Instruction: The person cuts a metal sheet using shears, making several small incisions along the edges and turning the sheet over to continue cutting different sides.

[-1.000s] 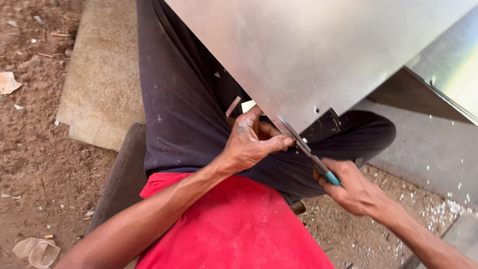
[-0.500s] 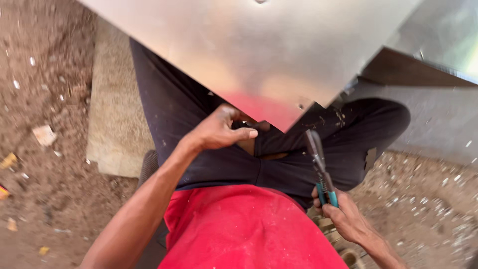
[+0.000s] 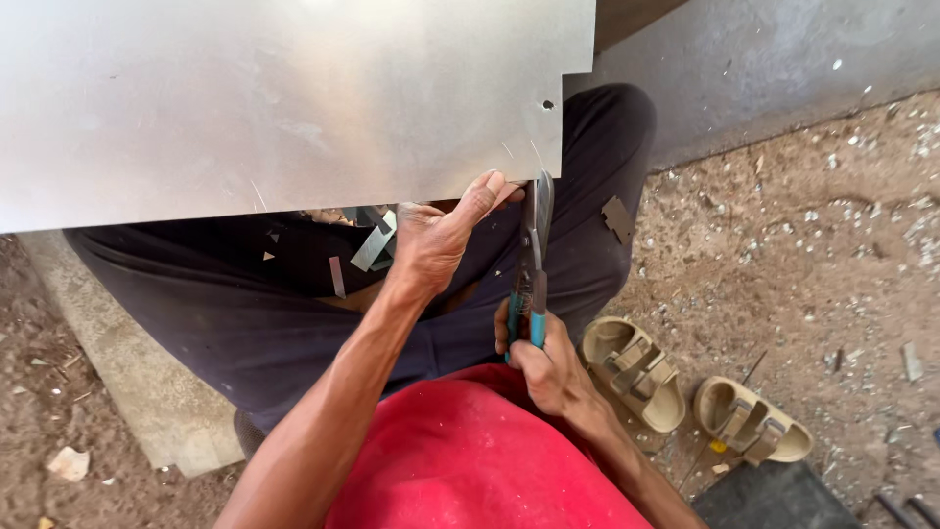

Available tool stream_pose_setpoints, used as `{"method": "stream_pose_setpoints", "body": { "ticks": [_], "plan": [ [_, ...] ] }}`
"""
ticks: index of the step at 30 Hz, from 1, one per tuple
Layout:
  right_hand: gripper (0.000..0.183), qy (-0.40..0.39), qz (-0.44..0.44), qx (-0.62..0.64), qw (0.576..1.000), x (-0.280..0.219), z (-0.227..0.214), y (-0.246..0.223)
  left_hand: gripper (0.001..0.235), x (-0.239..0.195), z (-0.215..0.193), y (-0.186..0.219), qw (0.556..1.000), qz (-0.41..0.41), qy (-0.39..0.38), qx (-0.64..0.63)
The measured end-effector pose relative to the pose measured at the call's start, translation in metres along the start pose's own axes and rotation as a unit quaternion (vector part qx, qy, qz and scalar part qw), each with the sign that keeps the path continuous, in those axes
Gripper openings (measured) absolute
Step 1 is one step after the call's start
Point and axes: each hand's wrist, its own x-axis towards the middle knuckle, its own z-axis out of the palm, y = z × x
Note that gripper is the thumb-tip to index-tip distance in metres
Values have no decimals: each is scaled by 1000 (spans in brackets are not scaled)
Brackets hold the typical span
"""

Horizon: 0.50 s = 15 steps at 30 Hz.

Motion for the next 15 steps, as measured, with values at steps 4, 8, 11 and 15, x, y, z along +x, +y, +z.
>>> {"method": "stream_pose_setpoints", "body": {
  "ticks": [4,8,11,15],
  "plan": [
    [31,36,-1,-28,999,-2,10,-9,28,-1,6,7,1000,-2,-2,-18],
    [25,58,-8,-77,995,2,14,-9,28,1,1,2,1000,-7,7,-30],
    [22,65,-35,-85,994,8,18,-3,30,5,-4,-15,1000,4,19,6],
    [25,60,-19,-6,998,5,18,9,35,-6,-27,-8,993,55,52,90]
  ]
}}
